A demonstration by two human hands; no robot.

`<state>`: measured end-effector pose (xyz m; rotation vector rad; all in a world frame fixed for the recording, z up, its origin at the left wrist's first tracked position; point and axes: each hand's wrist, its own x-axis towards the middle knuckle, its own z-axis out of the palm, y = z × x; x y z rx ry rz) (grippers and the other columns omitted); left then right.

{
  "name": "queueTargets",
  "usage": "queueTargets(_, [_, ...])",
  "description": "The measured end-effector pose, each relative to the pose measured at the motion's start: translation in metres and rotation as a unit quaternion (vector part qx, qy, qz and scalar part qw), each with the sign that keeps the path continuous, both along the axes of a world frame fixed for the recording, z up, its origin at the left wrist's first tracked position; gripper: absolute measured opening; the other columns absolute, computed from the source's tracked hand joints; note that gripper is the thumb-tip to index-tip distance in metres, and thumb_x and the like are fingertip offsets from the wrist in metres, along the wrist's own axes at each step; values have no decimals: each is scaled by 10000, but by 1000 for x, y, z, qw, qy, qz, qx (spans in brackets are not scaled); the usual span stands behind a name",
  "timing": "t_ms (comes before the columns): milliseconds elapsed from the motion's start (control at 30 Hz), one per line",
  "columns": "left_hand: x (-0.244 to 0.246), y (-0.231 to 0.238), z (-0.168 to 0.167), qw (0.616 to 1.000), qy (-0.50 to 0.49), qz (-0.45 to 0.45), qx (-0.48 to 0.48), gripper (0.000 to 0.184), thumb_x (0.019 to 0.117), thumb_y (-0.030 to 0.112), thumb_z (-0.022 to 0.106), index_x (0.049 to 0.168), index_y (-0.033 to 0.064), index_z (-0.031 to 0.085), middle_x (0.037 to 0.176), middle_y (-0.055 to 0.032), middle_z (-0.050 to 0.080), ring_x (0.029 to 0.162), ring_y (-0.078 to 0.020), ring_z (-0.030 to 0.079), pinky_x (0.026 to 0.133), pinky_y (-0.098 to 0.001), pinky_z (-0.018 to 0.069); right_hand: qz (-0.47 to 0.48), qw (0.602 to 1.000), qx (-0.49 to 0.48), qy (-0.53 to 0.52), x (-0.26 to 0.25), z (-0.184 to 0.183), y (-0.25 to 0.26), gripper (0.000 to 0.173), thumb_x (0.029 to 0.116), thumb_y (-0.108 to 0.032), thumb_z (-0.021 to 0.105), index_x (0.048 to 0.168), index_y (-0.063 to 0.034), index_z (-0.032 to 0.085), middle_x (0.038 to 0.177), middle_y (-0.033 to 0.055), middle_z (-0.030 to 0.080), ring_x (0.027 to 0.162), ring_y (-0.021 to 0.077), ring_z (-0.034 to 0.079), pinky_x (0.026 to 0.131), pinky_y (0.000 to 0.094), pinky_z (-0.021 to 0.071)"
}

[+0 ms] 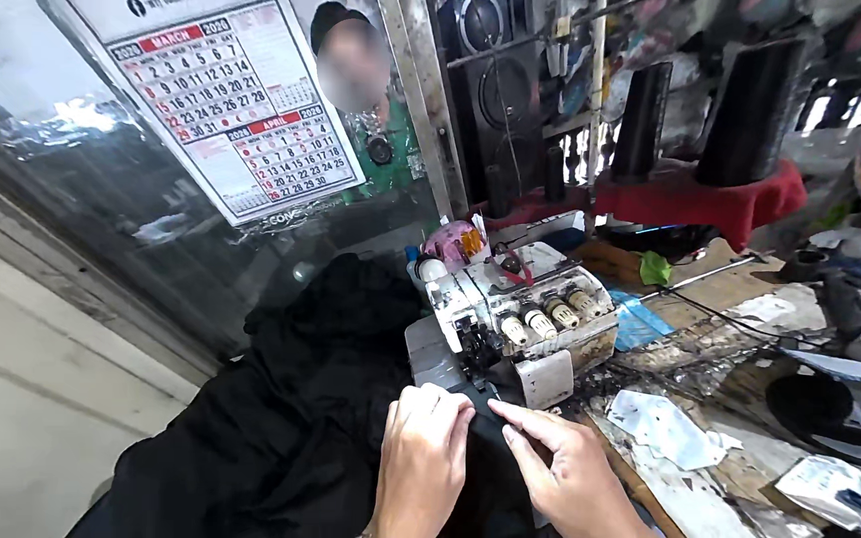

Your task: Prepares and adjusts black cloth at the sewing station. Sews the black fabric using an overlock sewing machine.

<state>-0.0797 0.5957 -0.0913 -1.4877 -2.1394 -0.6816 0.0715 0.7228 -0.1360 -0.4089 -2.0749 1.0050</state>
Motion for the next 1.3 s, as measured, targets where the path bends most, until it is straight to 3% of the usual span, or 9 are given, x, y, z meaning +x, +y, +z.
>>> queueTargets(167, [7, -1, 6, 1000, 0, -3, 0, 229, 1024, 356, 565, 991, 255, 768, 952, 82, 684, 961, -100, 630, 822, -337, 498, -71, 996, 43, -44, 6, 11, -16, 357, 1029, -255, 525, 1326, -208, 717, 1073, -65, 770, 828, 22, 702, 754, 276, 607])
queueTargets(333, [0, 2, -3, 1000, -9, -5, 20, 221, 1010, 358, 578, 992, 254, 772, 932, 83, 678, 942, -108, 623, 818, -337, 502, -80, 995, 47, -46, 1, 9, -15, 355, 1034, -237, 523, 1334, -199, 709, 1112, -50, 769, 933, 41, 726, 825, 294, 617])
queueTargets(433, [-13, 6, -2, 1000, -22, 5, 12, 229, 1012, 361, 568, 995, 261, 774, 928, 96, 675, 931, -97, 620, 802, -338, 501, -63, 997, 16, -30, -7, 9, -10, 353, 1038, -259, 523, 1333, -193, 705, 980, -62, 762, 762, 21, 682, 702, 257, 596])
queueTargets(533, [-24, 11, 0, 999, -32, 2, 8, 233, 1013, 367, 568, 1005, 265, 777, 945, 106, 678, 948, -92, 619, 826, -339, 503, -11, 998, -48, 27, -13, 5, -4, 333, 1015, -228, 585, 1331, -183, 679, 742, -67, 661, 555, 38, 562, 497, 248, 502])
queueTargets(667, [-27, 10, 1, 999, -48, 1, 5, 229, 1018, 365, 572, 1006, 266, 778, 951, 118, 680, 953, -77, 616, 851, -332, 500, 45, 992, -90, 70, -8, -2, -1, 243, 1009, -172, 614, 1226, -145, 721, 880, -40, 715, 663, 44, 628, 580, 229, 556])
queueTargets(833, [-24, 10, 2, 999, -49, 13, 0, 226, 1022, 366, 566, 1006, 278, 772, 961, 127, 685, 971, -75, 616, 867, -346, 499, 55, 992, -89, 66, -5, 1, -1, 238, 1012, -172, 608, 1211, -161, 739, 997, -50, 736, 731, 39, 652, 632, 230, 574])
queueTargets(933, [-25, 11, 2, 999, -46, 20, 0, 226, 1023, 362, 566, 1002, 271, 772, 962, 126, 684, 966, -76, 617, 866, -346, 499, 56, 995, -69, 52, -7, -3, 1, 261, 1029, -190, 589, 1234, -186, 750, 1148, -69, 745, 932, 30, 703, 813, 232, 612])
queueTargets(1000, [-27, 12, 4, 999, -48, 27, 0, 227, 1021, 367, 570, 996, 273, 775, 954, 133, 684, 964, -68, 618, 878, -341, 505, 45, 997, -55, 42, -8, -3, 1, 273, 1035, -202, 579, 1245, -207, 754, 1167, -80, 746, 1019, 28, 701, 897, 245, 605])
queueTargets(1300, [-34, 18, 8, 997, -63, 38, -1, 208, 1021, 377, 587, 1006, 269, 764, 940, 129, 664, 950, -68, 612, 854, -328, 523, 37, 998, -51, 30, -12, 0, 3, 274, 1031, -229, 583, 1239, -219, 762, 1157, -95, 752, 1023, 15, 700, 904, 234, 602])
